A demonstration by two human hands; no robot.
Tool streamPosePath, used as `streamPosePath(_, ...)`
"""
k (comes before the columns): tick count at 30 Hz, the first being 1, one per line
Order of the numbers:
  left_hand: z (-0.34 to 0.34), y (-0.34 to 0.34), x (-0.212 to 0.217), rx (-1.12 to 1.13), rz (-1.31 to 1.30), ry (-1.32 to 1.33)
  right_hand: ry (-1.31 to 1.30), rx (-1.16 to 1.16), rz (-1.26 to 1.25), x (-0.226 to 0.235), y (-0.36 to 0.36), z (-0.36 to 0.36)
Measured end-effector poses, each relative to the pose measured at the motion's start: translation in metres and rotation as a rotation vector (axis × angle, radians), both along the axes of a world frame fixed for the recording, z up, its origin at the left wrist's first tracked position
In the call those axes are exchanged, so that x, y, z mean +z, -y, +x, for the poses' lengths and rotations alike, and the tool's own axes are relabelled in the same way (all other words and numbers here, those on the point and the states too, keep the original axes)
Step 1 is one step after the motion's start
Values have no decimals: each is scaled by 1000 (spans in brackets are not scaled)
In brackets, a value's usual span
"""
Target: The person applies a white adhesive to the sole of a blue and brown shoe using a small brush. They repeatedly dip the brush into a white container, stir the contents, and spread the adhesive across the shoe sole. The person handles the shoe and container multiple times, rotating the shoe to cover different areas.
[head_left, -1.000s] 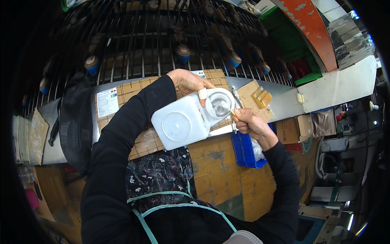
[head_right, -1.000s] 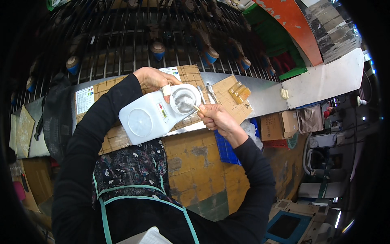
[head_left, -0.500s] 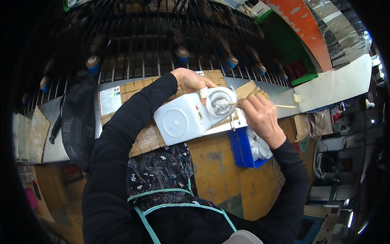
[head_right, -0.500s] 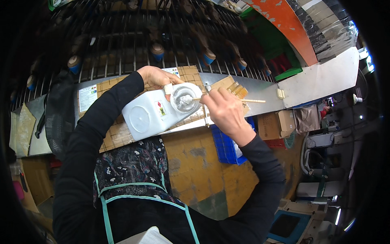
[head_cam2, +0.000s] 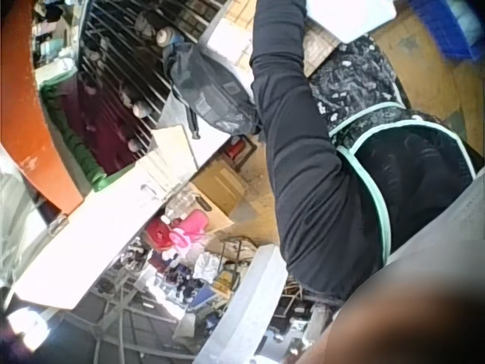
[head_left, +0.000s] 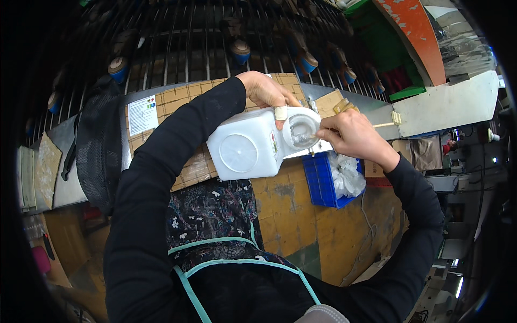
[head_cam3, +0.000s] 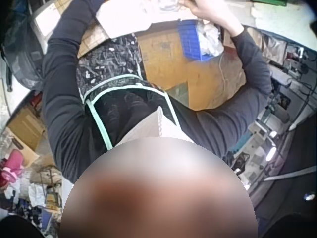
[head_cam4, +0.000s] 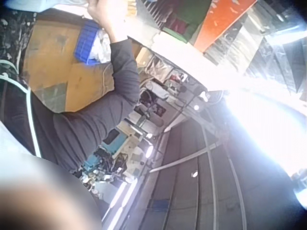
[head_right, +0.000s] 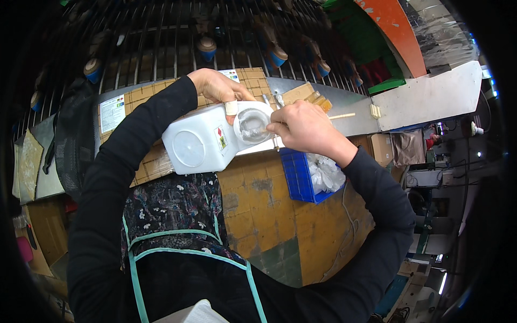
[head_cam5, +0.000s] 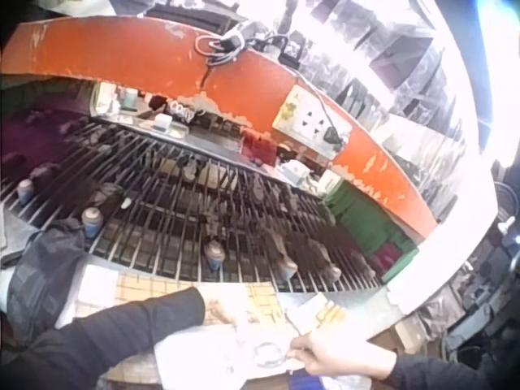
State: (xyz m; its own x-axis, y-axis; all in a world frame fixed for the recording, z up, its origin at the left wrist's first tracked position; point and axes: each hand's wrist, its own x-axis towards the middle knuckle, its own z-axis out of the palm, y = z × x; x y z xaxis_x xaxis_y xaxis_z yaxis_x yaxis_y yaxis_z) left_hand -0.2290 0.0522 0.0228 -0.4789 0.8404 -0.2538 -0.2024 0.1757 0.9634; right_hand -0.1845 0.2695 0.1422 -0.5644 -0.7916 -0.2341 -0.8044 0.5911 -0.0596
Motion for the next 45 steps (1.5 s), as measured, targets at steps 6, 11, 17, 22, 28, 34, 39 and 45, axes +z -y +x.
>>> streamPosePath(6, -8, 1, -7, -22, -29, 23, 524, -323, -104, -20, -13, -24)
streamPosePath(11, -8, -1, -12, 0, -1, 48, 869, -602, -283, -34, -27, -23)
streamPosePath(17, -9, -2, -12, 35, -9, 36, 1260, -700, -555, -63, -49, -18)
streamPosePath(22, -9, 4, -12, 36, 18, 102, 1520, -668, -848, -90, -48, -1)
streamPosePath(28, -9, 9, -7, 13, 4, 97, 341, -422, -454, -37, -36, 18)
streamPosePath(34, -9, -1, -5, -45, -22, -24, -691, 679, -88, -4, -15, 12)
streamPosePath(39, -7, -9, 5, -106, -79, -60, -391, 431, 45, 3, -7, 15)
streamPosePath(45, -3, -10, 6, -106, -58, -98, 170, 10, -69, 2, -9, 5)
